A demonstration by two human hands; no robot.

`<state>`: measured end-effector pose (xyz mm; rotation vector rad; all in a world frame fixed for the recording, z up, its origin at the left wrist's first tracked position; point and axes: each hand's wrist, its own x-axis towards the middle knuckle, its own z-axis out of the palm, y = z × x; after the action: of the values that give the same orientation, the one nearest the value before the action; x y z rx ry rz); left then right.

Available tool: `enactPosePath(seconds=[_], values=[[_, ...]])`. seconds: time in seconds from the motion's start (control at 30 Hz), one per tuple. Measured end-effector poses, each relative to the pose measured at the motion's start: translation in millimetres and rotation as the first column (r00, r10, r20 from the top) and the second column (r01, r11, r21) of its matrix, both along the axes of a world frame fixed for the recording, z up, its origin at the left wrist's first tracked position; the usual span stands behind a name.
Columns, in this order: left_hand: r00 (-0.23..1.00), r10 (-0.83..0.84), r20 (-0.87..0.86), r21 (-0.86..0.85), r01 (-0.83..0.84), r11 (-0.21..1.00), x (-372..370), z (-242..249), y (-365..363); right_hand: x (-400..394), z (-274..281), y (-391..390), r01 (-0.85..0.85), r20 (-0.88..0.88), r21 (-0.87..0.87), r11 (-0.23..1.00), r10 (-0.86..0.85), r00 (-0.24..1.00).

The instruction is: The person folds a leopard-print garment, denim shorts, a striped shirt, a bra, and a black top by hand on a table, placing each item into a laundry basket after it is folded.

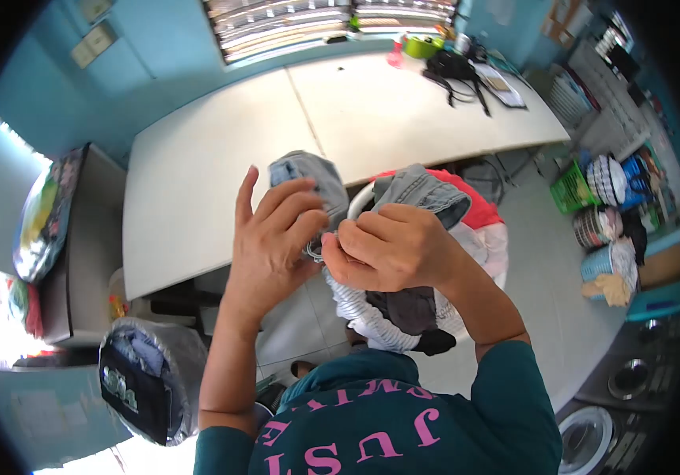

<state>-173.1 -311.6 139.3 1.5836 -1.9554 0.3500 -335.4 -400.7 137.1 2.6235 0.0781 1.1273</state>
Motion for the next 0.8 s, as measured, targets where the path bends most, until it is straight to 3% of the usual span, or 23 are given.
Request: enactPosePath(seconds=[0.07,0.13,0.2,0.23,0.27,0.3,0.33,0.37,0.4,0.43,0.5,0.53,0.57,0.6,0.63,0.67,0.7,0.73,0.8], values=[[0.994,0.013,0.105,0.102,-0.024,0.995,23,15,24,23,5,7,-0.088,0.054,-0.034,0.996,0.09,0.994],[0.993,0.094,0.074,0.07,-0.099,0.993,38,19,46,49,-1,3,-0.104,0.101,0.25,0.963,0.081,0.992],[0.929,0.368,-0.041,0.133,-0.36,0.924,52,4,69,71,-16,9,0.124,0.002,0.465,0.877,-0.141,0.99],[0.906,0.412,-0.093,0.077,-0.406,0.911,58,-3,79,85,-44,6,0.2,-0.011,0.526,0.827,-0.228,0.974],[0.891,0.446,-0.086,0.071,-0.441,0.894,62,-9,89,97,-80,3,0.173,-0.028,0.614,0.77,-0.198,0.98],[0.833,0.526,-0.17,0.106,-0.515,0.85,64,-16,98,111,-110,11,0.135,-0.055,0.841,0.523,-0.166,0.985],[0.761,0.598,-0.252,0.148,-0.58,0.801,68,-21,108,128,-153,9,0.101,-0.052,0.931,0.352,-0.147,0.988],[0.72,0.64,-0.266,0.194,-0.611,0.768,72,-23,118,142,-180,17,0.006,-0.011,0.996,-0.089,-0.055,0.998],[0.698,0.665,-0.265,0.196,-0.636,0.746,79,-28,128,153,-189,28,-0.037,0.051,0.854,-0.519,0.013,0.999],[0.67,0.683,-0.291,0.204,-0.654,0.728,87,-37,139,160,-196,36,-0.019,0.049,0.851,-0.524,0.044,0.998],[0.618,0.731,-0.289,0.206,-0.706,0.678,108,-52,161,172,-187,56,-0.069,0.226,0.454,-0.889,0.039,0.973],[0.513,0.813,-0.276,0.277,-0.767,0.579,121,-62,173,177,-178,63,-0.051,0.227,0.45,-0.892,0.059,0.972],[0.465,0.83,-0.307,0.185,-0.827,0.531,136,-79,185,182,-164,68,0.069,0.169,0.538,-0.84,0.188,0.967],[0.42,0.841,-0.341,0.094,-0.875,0.475,149,-99,196,187,-155,72,0.183,0.1,0.616,-0.767,0.307,0.947],[0.408,0.847,-0.34,0.097,-0.881,0.463,158,-123,206,195,-153,81,0.217,0.033,0.79,-0.574,0.393,0.919],[0.389,0.848,-0.36,0.078,-0.893,0.442,164,-148,217,199,-144,89,0.225,0.032,0.789,-0.572,0.404,0.914],[0.372,0.848,-0.379,0.059,-0.904,0.423,162,-157,225,201,-130,98,0.3,-0.168,0.933,-0.198,0.495,0.852],[0.365,0.851,-0.379,0.062,-0.907,0.417,154,-169,229,204,-123,106,0.322,-0.383,0.924,0.207,0.495,0.78],[0.39,0.825,-0.408,-0.104,-0.918,0.383,122,-184,223,216,-142,115,0.292,-0.373,0.928,0.232,0.563,0.738]])
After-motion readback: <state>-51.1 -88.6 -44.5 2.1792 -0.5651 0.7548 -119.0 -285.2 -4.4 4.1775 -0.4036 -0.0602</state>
